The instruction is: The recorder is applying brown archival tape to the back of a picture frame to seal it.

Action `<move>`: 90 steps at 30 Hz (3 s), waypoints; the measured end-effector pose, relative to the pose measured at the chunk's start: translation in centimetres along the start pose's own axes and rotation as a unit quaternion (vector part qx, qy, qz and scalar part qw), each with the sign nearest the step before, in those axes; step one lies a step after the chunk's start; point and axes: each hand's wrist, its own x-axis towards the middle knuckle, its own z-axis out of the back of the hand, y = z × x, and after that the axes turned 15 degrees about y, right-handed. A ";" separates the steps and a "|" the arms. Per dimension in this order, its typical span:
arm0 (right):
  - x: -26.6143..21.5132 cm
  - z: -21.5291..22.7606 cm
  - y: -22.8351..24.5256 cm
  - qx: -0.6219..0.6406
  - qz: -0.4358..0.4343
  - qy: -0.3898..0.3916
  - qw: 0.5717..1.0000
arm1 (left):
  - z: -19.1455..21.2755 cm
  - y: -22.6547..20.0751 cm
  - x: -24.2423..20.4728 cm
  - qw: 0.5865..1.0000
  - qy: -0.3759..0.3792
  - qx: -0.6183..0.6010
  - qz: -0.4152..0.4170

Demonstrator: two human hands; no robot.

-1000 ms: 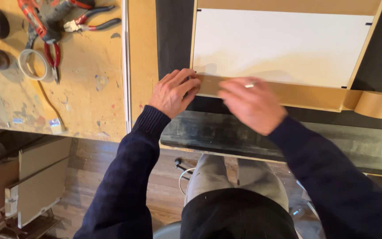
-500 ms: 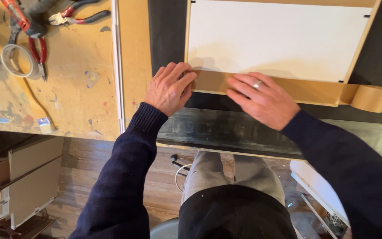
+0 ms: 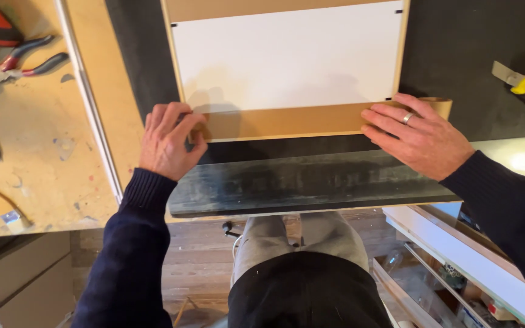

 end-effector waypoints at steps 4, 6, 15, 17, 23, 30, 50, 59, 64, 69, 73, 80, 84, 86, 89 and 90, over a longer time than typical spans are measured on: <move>-1.1 -0.7 -0.9 -0.039 -0.012 0.019 0.999 | -0.3 -0.2 -0.2 0.999 0.012 0.000 0.031; -1.4 -0.9 -1.2 -0.040 -0.013 0.019 0.999 | -0.4 -0.2 -0.3 0.999 0.012 -0.005 0.036; -2.0 -1.4 -1.6 -0.007 -0.008 -0.034 0.999 | -0.4 -0.5 0.3 0.998 0.022 0.048 0.020; -2.0 -1.3 -1.6 -0.012 -0.007 -0.034 0.999 | -1.5 -0.3 0.3 0.990 0.080 0.113 0.017; -1.9 -1.1 -1.7 0.010 -0.004 -0.044 0.999 | -2.6 -5.5 2.9 0.989 0.107 0.107 -0.006; -1.8 -1.4 -1.7 0.007 -0.016 -0.039 0.999 | -10.7 -14.6 9.2 0.982 -0.110 0.125 -0.092; -2.3 -3.5 -0.3 0.082 -0.163 -0.084 0.980 | -12.2 -17.8 12.7 0.989 0.074 0.016 -0.130; -1.0 -1.6 -1.2 0.029 -0.156 -0.085 0.984 | -13.0 -17.7 12.4 0.991 0.041 0.005 -0.129; -1.3 -2.5 -2.5 0.011 -0.166 -0.082 0.983 | -12.9 -17.7 12.6 0.991 0.053 0.017 -0.123; -1.8 -2.9 -3.4 0.081 -0.182 -0.100 0.975 | -13.2 -17.4 12.4 0.992 0.040 0.014 -0.122; -0.9 -2.1 -3.2 0.019 -0.159 -0.088 0.983 | -13.0 -17.6 12.6 0.991 0.035 0.013 -0.129; -0.1 0.0 -2.1 -0.043 -0.125 -0.072 0.989 | -12.7 -17.7 12.6 0.992 0.041 0.022 -0.119; -0.5 -0.6 -1.3 -0.054 -0.126 -0.054 0.989 | -13.0 -17.7 12.7 0.992 0.044 0.005 -0.122; -0.6 -0.4 -0.8 -0.041 -0.131 -0.053 0.989 | -13.0 -17.7 12.6 0.992 0.041 -0.008 -0.116; -0.1 0.6 -0.2 -0.078 -0.126 -0.045 0.988 | -13.0 -17.6 12.8 0.991 0.057 -0.007 -0.121; -0.2 0.8 -0.3 -0.078 -0.127 -0.045 0.988 | -13.0 -17.7 12.8 0.991 0.057 -0.007 -0.121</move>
